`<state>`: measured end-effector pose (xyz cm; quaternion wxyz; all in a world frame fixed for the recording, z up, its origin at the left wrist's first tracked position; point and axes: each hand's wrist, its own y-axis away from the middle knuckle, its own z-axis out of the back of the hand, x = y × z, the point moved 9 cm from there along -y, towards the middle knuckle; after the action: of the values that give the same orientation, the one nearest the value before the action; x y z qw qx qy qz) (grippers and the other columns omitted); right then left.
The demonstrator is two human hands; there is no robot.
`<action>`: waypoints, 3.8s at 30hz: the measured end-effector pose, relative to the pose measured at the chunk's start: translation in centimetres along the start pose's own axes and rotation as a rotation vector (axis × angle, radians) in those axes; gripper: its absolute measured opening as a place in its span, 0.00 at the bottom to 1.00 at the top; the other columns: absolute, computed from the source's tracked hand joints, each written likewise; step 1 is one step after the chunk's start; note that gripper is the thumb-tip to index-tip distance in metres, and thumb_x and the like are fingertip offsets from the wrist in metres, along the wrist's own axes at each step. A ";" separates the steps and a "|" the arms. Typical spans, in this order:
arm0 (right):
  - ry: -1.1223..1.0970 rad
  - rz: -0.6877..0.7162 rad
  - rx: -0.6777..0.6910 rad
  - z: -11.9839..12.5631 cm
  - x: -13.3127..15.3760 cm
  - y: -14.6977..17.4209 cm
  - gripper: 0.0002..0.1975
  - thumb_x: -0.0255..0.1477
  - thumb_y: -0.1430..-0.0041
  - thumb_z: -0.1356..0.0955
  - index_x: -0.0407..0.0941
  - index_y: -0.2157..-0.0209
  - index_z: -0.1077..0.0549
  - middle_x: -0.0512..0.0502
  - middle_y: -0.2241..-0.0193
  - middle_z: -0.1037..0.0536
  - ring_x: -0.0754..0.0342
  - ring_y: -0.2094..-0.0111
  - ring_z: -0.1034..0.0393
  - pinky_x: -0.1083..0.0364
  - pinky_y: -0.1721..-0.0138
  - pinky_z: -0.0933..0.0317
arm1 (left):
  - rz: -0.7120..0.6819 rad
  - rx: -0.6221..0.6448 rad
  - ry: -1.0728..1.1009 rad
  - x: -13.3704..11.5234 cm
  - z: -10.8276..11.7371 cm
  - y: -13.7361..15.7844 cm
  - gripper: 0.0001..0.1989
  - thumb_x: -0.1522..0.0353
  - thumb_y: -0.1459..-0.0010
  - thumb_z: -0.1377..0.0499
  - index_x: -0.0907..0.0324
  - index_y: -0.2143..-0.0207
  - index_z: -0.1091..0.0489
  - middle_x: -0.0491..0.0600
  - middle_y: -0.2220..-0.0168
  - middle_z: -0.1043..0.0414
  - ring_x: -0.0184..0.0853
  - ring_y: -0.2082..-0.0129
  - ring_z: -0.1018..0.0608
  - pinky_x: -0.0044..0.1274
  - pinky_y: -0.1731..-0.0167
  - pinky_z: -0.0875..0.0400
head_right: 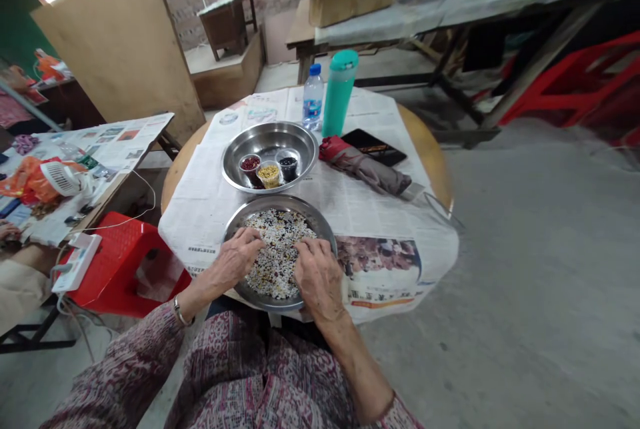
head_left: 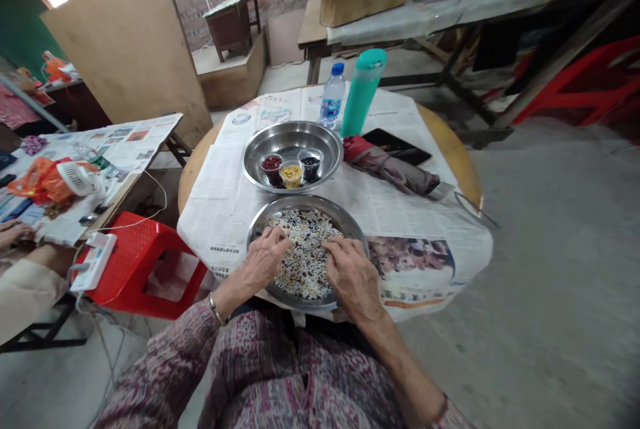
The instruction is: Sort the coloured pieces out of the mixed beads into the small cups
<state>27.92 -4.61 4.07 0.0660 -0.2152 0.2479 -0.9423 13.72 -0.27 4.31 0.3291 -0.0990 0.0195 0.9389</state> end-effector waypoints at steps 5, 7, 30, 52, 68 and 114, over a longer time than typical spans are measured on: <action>-0.052 0.122 0.149 -0.6 0.9 -0.3 0.07 0.31 0.37 0.31 0.46 0.59 0.23 0.45 0.61 0.21 0.47 0.57 0.30 0.50 0.56 0.37 | -0.027 0.061 0.163 -0.8 -0.9 1.2 0.13 0.76 0.33 0.50 0.58 0.54 0.29 0.49 0.59 0.30 0.34 0.56 0.25 0.28 0.50 0.26; -0.088 0.195 0.228 -1.0 1.3 -0.2 0.05 0.29 0.37 0.31 0.47 0.60 0.22 0.46 0.63 0.21 0.48 0.57 0.30 0.50 0.55 0.38 | -0.063 0.089 0.186 -1.6 -1.4 1.0 0.12 0.75 0.33 0.50 0.57 0.55 0.28 0.49 0.61 0.29 0.34 0.58 0.24 0.29 0.52 0.25; -0.209 0.182 0.305 -1.0 0.7 -0.4 0.03 0.26 0.38 0.30 0.48 0.63 0.23 0.50 0.66 0.20 0.50 0.60 0.29 0.51 0.57 0.40 | 0.092 -0.093 -0.133 4.1 6.7 -22.8 0.08 0.71 0.41 0.41 0.60 0.63 0.21 0.53 0.64 0.21 0.42 0.56 0.27 0.33 0.50 0.42; -0.161 0.164 0.285 -1.1 0.3 -0.3 0.04 0.29 0.36 0.31 0.47 0.63 0.22 0.48 0.66 0.19 0.50 0.60 0.29 0.51 0.58 0.41 | 0.065 -0.282 -0.106 1.0 9.3 -18.7 0.10 0.67 0.30 0.47 0.57 0.62 0.26 0.47 0.57 0.24 0.34 0.55 0.29 0.31 0.49 0.42; -0.078 0.184 0.271 -0.8 0.7 -0.3 0.13 0.35 0.41 0.28 0.46 0.55 0.23 0.42 0.52 0.23 0.44 0.51 0.33 0.48 0.52 0.37 | 0.056 0.118 -0.082 -1.1 0.2 1.2 0.05 0.67 0.36 0.39 0.60 0.65 0.27 0.52 0.59 0.26 0.42 0.54 0.27 0.33 0.52 0.29; -0.322 0.135 -0.038 0.4 -0.6 0.3 0.16 0.18 0.40 0.38 0.46 0.56 0.24 0.44 0.61 0.19 0.47 0.57 0.25 0.48 0.53 0.30 | -0.249 0.178 0.244 -4.9 -1.4 2.2 0.12 0.76 0.35 0.45 0.58 0.51 0.30 0.51 0.53 0.32 0.36 0.54 0.26 0.28 0.50 0.27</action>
<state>28.66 -4.87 4.00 0.1638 -0.3475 0.2655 -0.8843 16.34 -5.11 3.80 0.4452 -0.1840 0.1299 0.8666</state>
